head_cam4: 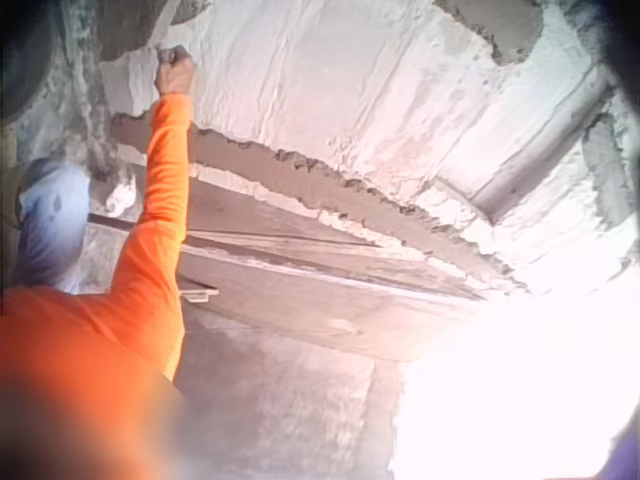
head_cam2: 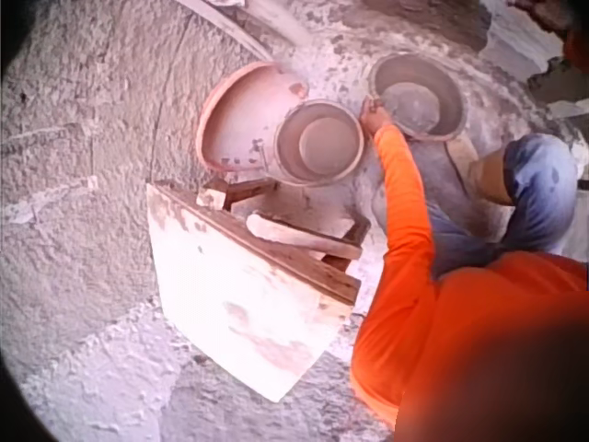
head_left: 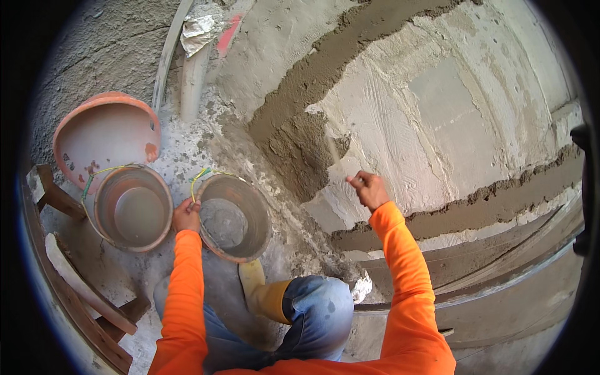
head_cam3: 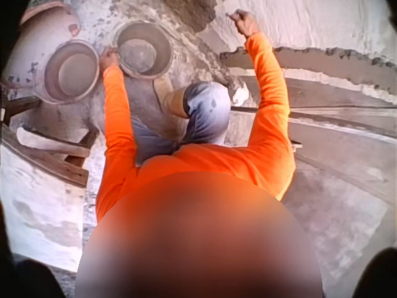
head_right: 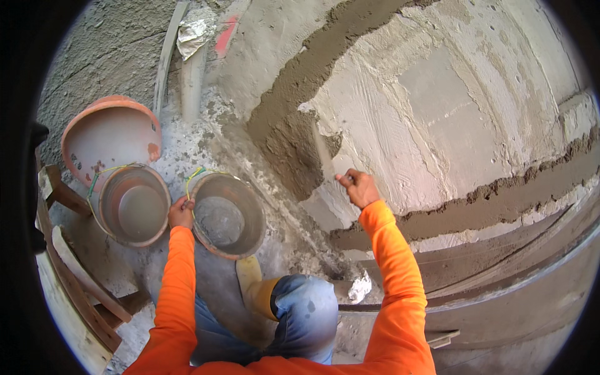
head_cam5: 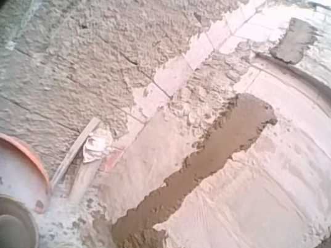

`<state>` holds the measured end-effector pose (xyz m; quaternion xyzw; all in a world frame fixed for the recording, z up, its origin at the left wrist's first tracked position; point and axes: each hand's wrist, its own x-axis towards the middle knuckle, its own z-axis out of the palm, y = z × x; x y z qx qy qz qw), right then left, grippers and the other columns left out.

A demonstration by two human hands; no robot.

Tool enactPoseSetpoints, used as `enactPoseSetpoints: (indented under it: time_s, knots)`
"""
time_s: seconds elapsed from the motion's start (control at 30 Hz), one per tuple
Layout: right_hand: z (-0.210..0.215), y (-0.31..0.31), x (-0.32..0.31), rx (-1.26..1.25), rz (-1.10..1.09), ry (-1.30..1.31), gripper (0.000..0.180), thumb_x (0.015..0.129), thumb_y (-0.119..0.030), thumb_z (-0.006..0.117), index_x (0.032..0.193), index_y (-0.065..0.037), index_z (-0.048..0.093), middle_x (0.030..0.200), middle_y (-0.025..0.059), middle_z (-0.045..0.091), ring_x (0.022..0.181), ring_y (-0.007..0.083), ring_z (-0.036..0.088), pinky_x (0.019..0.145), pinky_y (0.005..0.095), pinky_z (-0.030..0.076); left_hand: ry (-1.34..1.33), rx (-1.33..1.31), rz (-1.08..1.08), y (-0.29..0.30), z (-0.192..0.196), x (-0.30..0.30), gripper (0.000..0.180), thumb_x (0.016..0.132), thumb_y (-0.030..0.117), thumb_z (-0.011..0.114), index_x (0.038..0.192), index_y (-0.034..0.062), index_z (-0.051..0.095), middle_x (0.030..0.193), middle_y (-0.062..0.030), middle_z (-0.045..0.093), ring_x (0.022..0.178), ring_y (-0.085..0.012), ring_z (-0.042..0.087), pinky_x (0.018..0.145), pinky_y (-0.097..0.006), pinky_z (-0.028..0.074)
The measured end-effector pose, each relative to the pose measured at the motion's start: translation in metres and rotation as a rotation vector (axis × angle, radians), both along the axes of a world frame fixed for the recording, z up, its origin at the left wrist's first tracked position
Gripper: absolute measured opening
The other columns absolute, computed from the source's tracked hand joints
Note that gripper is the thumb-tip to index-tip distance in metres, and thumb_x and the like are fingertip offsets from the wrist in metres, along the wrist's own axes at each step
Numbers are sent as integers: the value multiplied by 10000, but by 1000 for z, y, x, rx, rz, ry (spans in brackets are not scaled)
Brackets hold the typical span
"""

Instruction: The person scoops wet plaster from a bucket with a trowel and applies it to a wall, smoothing the surface. The person then uses a straightedge to level the applied plaster.

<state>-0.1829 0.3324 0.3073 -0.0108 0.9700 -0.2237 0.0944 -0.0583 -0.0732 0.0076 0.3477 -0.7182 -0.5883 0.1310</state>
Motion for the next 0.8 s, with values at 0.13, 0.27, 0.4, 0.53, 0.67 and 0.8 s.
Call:
enactPoseSetpoints:
  time_s: [0.13,0.27,0.4,0.53,0.67,0.8]
  knots:
    - [-61,-25,-13,140,23,-290,449,915,-414,665,999,27,678,589,86,586,470,198,575,492,363,473,-16,2,-6,3,3,-3,296,822,202,766,1108,130,747,631,16,496,590,-110,467,587,-306,434]
    - [-97,-24,-44,108,-83,-193,448,896,-417,682,975,25,688,619,104,602,482,200,583,495,357,484,-2,1,-16,4,3,-1,285,824,202,766,1100,133,750,630,11,500,597,-119,478,597,-314,440]
    - [-60,16,-31,-10,-128,-84,404,902,-406,678,853,-4,680,597,75,578,457,153,553,452,337,463,-27,-15,-10,-2,4,1,273,824,208,766,1090,145,754,644,-3,536,605,-130,495,617,-314,453]
    - [-18,18,10,109,-126,207,351,910,-358,676,820,-21,634,607,105,599,519,239,602,493,372,458,-70,14,0,-6,2,-1,274,821,227,771,1086,159,756,667,-18,572,615,-141,513,640,-318,466]
    - [-2,-27,43,495,-8,598,321,890,-343,679,869,-29,613,722,165,662,699,365,665,614,442,500,-69,-5,8,-5,-8,-4,279,817,250,777,1081,161,758,657,-18,552,618,-145,516,638,-330,466]
    - [6,-57,59,384,122,443,336,867,-373,711,924,-53,629,727,136,662,672,344,660,620,422,513,-59,-29,0,-8,-17,-5,284,818,265,776,1082,164,759,651,-14,527,621,-147,509,638,-333,462]
